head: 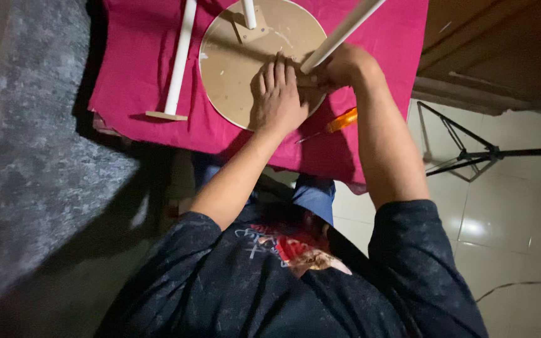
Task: The person assembles a small round table by attaching white cylindrical legs to a circular tabletop using screws and a screwdriver. They align each leg, insert screws, and tighten them in sequence.
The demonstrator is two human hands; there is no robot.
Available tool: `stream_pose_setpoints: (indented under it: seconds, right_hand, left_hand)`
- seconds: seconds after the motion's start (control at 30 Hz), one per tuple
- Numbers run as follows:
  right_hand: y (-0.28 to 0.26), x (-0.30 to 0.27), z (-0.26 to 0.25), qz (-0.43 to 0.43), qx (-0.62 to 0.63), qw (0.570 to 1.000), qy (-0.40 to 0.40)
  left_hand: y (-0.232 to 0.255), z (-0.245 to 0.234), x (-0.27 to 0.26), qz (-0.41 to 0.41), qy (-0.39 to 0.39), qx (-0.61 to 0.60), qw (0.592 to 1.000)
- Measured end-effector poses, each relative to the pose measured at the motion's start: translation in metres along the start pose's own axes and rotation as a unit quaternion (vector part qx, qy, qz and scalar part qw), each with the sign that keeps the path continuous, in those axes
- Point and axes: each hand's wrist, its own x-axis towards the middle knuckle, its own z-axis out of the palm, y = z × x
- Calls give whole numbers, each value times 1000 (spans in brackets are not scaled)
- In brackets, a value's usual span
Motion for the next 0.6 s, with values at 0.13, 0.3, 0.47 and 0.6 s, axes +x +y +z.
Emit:
stream_pose_setpoints:
  seconds: [0.13, 0.3, 0.47, 0.6]
  right_hand:
    - [-2, 2, -4, -50, 10, 998, -43]
    - [5, -20, -12, -35, -76, 996, 24]
    - [21, -54, -21, -142, 39, 984, 99]
    - [34, -64, -8, -184, -8, 973, 137]
  left_hand:
    - [-3, 1, 0, -11, 3, -6, 1000]
    - [-15, 11, 1, -3, 41, -63, 997]
    - [-20, 17, 3, 23, 93, -106, 990]
    - [-17, 25, -5, 44, 118, -145, 981]
